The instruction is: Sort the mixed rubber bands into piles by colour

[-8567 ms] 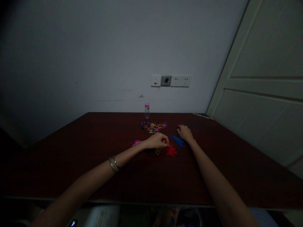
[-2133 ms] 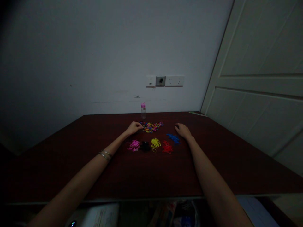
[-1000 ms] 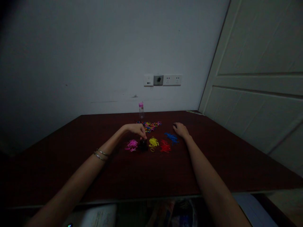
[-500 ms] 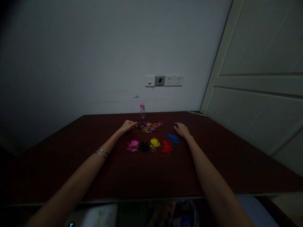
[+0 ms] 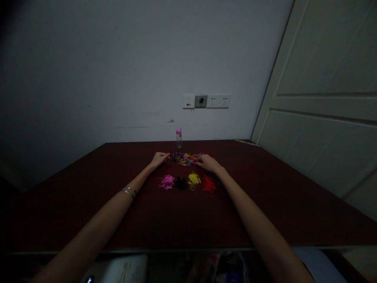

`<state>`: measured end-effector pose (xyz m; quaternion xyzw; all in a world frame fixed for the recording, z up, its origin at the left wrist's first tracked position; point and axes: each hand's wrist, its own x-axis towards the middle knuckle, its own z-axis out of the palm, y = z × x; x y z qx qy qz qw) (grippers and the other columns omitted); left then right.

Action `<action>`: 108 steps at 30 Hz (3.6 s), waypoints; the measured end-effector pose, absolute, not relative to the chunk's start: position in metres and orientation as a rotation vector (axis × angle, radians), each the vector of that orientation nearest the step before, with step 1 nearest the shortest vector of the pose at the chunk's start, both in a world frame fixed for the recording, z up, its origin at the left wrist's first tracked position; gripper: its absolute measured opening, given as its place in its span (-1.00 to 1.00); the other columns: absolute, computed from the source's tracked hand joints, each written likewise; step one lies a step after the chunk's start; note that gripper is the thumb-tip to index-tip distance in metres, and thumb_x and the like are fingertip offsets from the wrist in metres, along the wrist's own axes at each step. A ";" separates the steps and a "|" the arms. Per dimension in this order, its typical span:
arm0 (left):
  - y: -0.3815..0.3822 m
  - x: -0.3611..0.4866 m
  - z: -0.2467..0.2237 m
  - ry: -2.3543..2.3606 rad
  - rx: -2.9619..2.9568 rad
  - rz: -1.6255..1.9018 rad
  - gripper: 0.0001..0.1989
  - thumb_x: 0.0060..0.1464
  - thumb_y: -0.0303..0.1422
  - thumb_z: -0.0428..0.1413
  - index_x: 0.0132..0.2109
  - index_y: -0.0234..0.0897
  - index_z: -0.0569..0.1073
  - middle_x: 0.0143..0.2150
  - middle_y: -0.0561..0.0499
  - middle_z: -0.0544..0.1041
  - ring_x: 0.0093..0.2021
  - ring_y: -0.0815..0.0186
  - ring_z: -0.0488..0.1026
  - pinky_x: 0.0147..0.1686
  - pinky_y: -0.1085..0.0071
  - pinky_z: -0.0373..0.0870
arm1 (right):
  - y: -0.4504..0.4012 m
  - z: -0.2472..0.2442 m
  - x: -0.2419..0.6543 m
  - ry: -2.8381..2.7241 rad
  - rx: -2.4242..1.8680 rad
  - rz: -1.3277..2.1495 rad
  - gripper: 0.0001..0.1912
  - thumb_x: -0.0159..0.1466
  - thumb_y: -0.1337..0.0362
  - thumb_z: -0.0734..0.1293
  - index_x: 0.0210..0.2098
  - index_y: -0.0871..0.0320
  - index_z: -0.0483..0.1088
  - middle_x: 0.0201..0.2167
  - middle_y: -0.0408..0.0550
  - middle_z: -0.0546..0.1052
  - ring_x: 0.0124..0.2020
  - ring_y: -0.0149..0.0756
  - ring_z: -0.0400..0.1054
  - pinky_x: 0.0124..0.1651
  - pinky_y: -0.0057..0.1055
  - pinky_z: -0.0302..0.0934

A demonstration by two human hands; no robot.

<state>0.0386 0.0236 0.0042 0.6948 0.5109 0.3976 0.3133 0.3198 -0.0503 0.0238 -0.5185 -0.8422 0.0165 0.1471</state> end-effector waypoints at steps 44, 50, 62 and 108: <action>0.013 0.043 0.006 1.374 1.944 1.008 -0.62 -0.02 -0.15 0.01 -0.46 -0.41 0.52 -0.73 0.12 0.23 -0.65 0.47 0.12 -0.58 0.52 0.02 | -0.101 0.035 0.212 -2.695 -0.917 -0.043 -0.81 0.24 0.28 0.23 -0.25 0.18 0.46 -0.29 0.01 0.45 -0.27 -0.30 0.32 -0.21 -0.42 0.15; 0.018 0.042 0.002 1.376 1.950 1.003 -0.60 -0.03 -0.13 0.02 -0.46 -0.42 0.52 -0.72 0.11 0.24 -0.63 0.46 0.13 -0.57 0.52 0.01 | -0.086 0.048 0.240 -2.549 -0.967 0.001 -0.76 0.24 0.21 0.23 -0.17 0.14 0.45 -0.22 0.01 0.47 -0.16 -0.28 0.32 -0.11 -0.38 0.17; 0.025 0.039 -0.004 1.372 1.963 1.003 -0.60 -0.02 -0.14 -0.01 -0.46 -0.41 0.51 -0.70 0.11 0.25 -0.63 0.46 0.15 -0.57 0.52 0.03 | -0.033 0.015 0.388 -1.953 -1.594 -0.124 -0.71 0.21 0.23 0.20 -0.21 0.22 0.48 -0.19 0.06 0.51 -0.14 -0.23 0.36 -0.02 -0.34 0.17; 0.005 0.071 0.034 1.496 2.452 0.521 -0.82 0.00 -0.39 0.00 -0.27 -0.29 0.46 -0.25 -0.07 0.51 -0.26 0.29 0.40 -0.29 0.46 0.27 | -0.034 -0.022 0.426 -1.832 -1.993 -0.114 -0.63 0.20 0.21 0.15 -0.07 0.16 0.42 -0.03 0.06 0.44 -0.02 -0.17 0.31 0.02 -0.31 0.16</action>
